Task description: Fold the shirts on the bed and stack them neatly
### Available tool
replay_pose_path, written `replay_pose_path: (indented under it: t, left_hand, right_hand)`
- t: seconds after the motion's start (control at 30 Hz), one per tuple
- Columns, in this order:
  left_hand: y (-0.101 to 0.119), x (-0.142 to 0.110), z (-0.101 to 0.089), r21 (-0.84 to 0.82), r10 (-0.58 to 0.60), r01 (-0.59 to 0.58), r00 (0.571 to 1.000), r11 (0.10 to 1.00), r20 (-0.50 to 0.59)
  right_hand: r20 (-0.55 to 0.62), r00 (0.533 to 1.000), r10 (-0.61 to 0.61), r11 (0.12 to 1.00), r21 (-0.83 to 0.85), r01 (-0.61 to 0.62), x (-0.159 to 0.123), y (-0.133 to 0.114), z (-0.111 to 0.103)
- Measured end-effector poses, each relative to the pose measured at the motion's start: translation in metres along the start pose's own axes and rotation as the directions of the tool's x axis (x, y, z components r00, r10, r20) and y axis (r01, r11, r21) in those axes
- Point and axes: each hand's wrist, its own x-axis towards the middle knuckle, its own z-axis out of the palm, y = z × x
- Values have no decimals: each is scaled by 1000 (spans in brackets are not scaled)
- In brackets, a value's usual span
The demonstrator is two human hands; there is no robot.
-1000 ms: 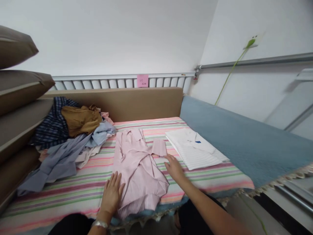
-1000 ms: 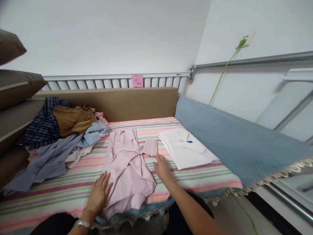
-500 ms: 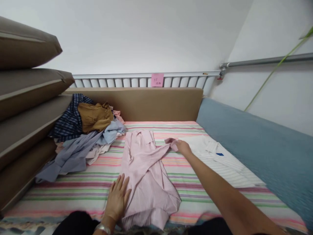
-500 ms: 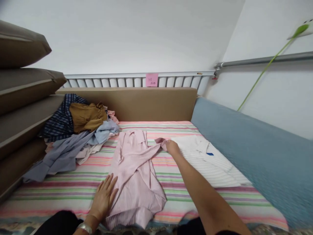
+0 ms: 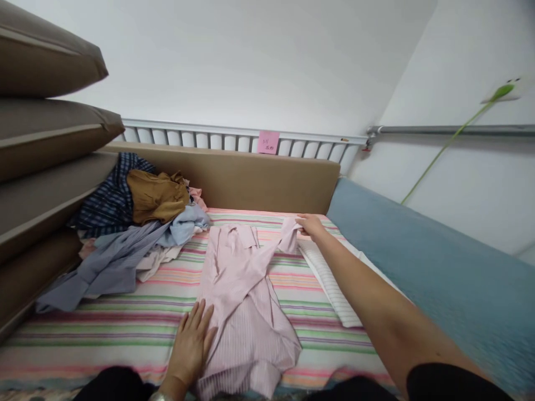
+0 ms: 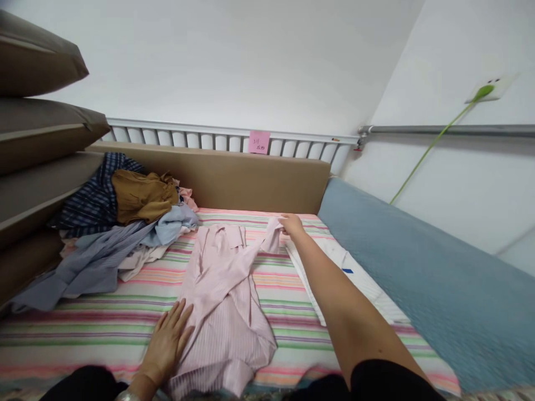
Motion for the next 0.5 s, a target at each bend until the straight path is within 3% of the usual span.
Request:
replay_pose_path:
  t: [0.17, 0.33, 0.4, 0.5]
  left_hand:
    - [0, 0, 0, 6, 4, -4, 1000, 1000, -16]
    - [1, 0, 0, -2, 2, -2, 1000, 1000, -27]
    - [1, -1, 0, -12, 1, -1, 1000, 1000, -28]
    - [1, -1, 0, -11, 3, -3, 1000, 1000, -27]
  right_hand:
    - [94, 979, -180, 950, -242, 198, -9, 6, 18]
    - [359, 884, -299, 888, -235, 396, -27, 12, 48]
    - [378, 884, -274, 896, -235, 378, -33, 24, 56]
    - [265, 953, -149, 933, -282, 225, -38, 53, 57]
